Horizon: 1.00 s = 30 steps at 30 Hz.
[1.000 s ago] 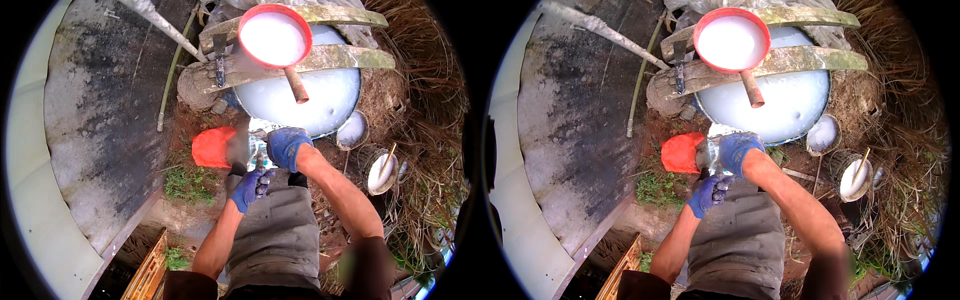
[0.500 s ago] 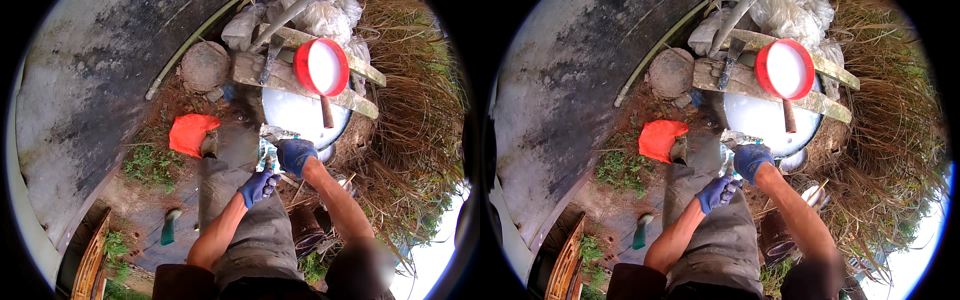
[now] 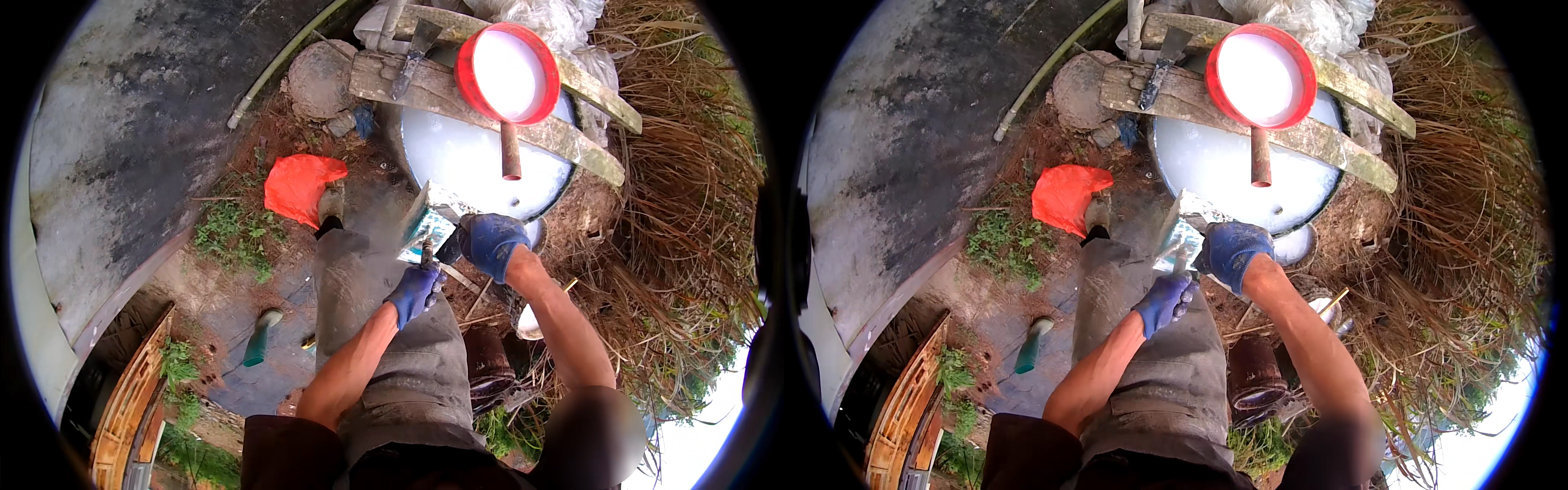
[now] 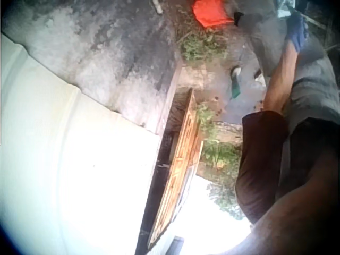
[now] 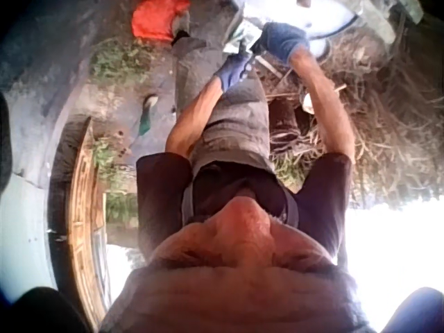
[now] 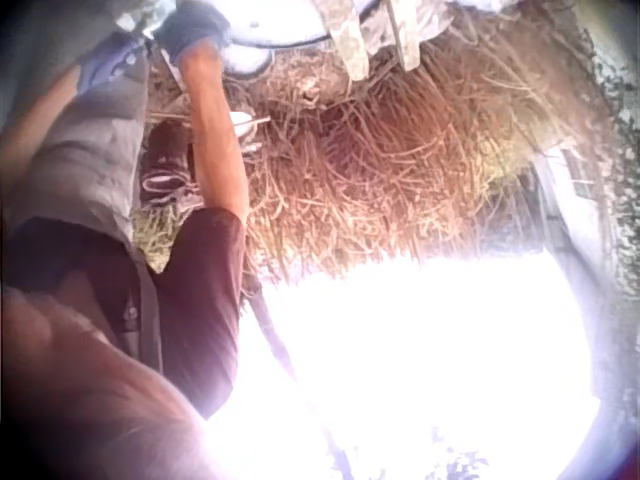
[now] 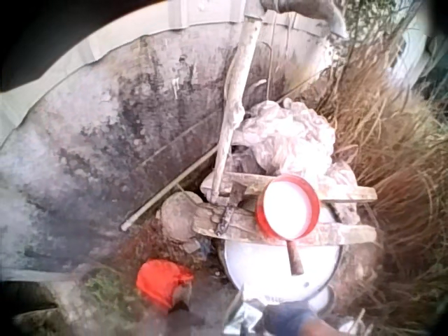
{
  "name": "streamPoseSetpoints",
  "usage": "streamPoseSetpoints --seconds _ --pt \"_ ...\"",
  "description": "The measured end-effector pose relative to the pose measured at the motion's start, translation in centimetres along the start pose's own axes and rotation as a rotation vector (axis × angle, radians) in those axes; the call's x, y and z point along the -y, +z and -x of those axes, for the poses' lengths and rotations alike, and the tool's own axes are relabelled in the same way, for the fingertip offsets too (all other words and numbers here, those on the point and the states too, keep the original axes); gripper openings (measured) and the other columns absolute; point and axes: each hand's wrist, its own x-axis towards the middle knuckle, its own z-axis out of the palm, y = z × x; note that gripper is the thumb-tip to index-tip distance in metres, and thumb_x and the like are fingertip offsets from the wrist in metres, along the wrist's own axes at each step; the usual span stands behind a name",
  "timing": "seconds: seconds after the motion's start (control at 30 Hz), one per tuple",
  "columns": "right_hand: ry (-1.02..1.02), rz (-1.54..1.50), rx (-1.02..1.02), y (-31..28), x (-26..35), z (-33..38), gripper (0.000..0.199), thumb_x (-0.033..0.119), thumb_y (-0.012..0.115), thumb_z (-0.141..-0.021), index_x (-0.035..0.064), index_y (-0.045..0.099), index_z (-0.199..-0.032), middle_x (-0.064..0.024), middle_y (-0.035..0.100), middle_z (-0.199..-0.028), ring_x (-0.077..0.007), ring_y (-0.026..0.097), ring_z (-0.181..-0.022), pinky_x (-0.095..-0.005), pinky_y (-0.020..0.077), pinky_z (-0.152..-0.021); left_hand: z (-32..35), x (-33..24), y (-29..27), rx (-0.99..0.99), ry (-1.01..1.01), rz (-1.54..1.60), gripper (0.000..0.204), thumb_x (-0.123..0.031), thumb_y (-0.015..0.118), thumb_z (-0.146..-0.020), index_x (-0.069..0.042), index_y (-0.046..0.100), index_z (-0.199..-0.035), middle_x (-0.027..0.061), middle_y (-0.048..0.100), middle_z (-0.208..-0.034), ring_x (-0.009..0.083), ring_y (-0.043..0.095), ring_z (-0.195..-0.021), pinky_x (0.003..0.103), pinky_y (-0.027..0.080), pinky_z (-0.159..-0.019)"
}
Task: The person uses a scraper tool to remove a white substance from the interior surface of a large, round container. They repeatedly scrape the sides and bottom, collecting the material into a small rectangular tray held in their other hand. The person occasionally scrapes the collected material off the tray back into the container.
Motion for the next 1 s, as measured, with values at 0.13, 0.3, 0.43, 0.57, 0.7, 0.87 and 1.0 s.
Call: streamPoseSetpoints --seconds 0.13,0.3,0.43,0.57,0.7,0.87,1.0 --pt "-0.015 0.079 0.092 0.5 1.1 -0.7 0.017 0.016 0.06 -0.085 0.008 0.074 -0.091 -0.017 0.073 -0.089 -0.0364 0.071 -0.086 -0.0466 0.0565 -0.074 -0.6 -0.1 0.6 0.03 -0.013 0.083 0.029 -0.035 0.046 -0.1 -0.01 0.059 -0.094 -0.0054 0.045 -0.063 0.0087 0.036 -0.046 0.027 0.026 -0.04" --pt "-0.035 0.241 0.143 -0.9 5.1 -2.8 0.018 0.014 0.061 -0.083 0.0082 0.075 -0.093 -0.0195 0.074 -0.091 -0.0348 0.073 -0.086 -0.0448 0.0577 -0.074 0.1 -0.7 0.2 0.15 -0.001 0.185 0.029 -0.038 0.05 -0.1 -0.012 0.058 -0.092 -0.0065 0.044 -0.061 0.0072 0.035 -0.044 0.025 0.028 -0.038" --pt "-0.013 0.248 0.248 0.6 5.6 -5.5 0.024 0.017 0.063 -0.087 0.0046 0.074 -0.104 -0.0207 0.073 -0.106 -0.0328 0.072 -0.099 -0.0445 0.0566 -0.082 0.1 -0.8 -0.6 0.163 -0.036 0.28 0.029 -0.039 0.05 -0.101 -0.014 0.056 -0.087 -0.006 0.046 -0.062 0.0077 0.036 -0.043 0.026 0.029 -0.037" --pt "0.153 0.269 0.159 1.9 3.7 -8.4 0.018 0.017 0.063 -0.088 0.007 0.075 -0.096 -0.0174 0.074 -0.101 -0.0325 0.073 -0.094 -0.0425 0.0581 -0.079 0.6 -1.9 0.5 0.151 -0.068 0.307 0.033 -0.043 0.049 -0.103 -0.014 0.055 -0.089 -0.0051 0.045 -0.061 0.0087 0.035 -0.042 0.026 0.029 -0.037" --pt "0.21 0.147 0.109 -3.0 5.3 -5.4 0.025 0.026 0.054 -0.094 0.0082 0.068 -0.104 -0.0187 0.073 -0.087 -0.037 0.072 -0.083 -0.0483 0.0563 -0.071 -0.4 -0.8 -1.4 0.072 -0.076 0.298 0.037 -0.049 0.049 -0.102 -0.015 0.054 -0.088 -0.0031 0.044 -0.057 0.0103 0.035 -0.039 0.028 0.029 -0.035" --pt "0.119 0.12 0.095 -3.2 5.4 -2.5 0.025 0.028 0.054 -0.094 0.0132 0.071 -0.106 -0.0192 0.07 -0.08 -0.0383 0.07 -0.075 -0.0489 0.0551 -0.07 -0.7 -0.2 -0.2 0.045 -0.074 0.284 0.041 -0.051 0.048 -0.101 -0.014 0.052 -0.085 -0.0017 0.045 -0.057 0.0119 0.036 -0.037 0.03 0.029 -0.034" --pt "0.142 0.111 0.184 -1.7 4.2 -4.5 0.026 0.03 0.053 -0.094 0.0128 0.071 -0.102 -0.0198 0.071 -0.082 -0.0385 0.07 -0.079 -0.0492 0.0551 -0.073 -1.0 -0.2 0.1 0.018 -0.075 0.316 0.036 -0.044 0.05 -0.102 -0.013 0.054 -0.086 -0.0014 0.046 -0.058 0.012 0.037 -0.037 0.03 0.029 -0.034"
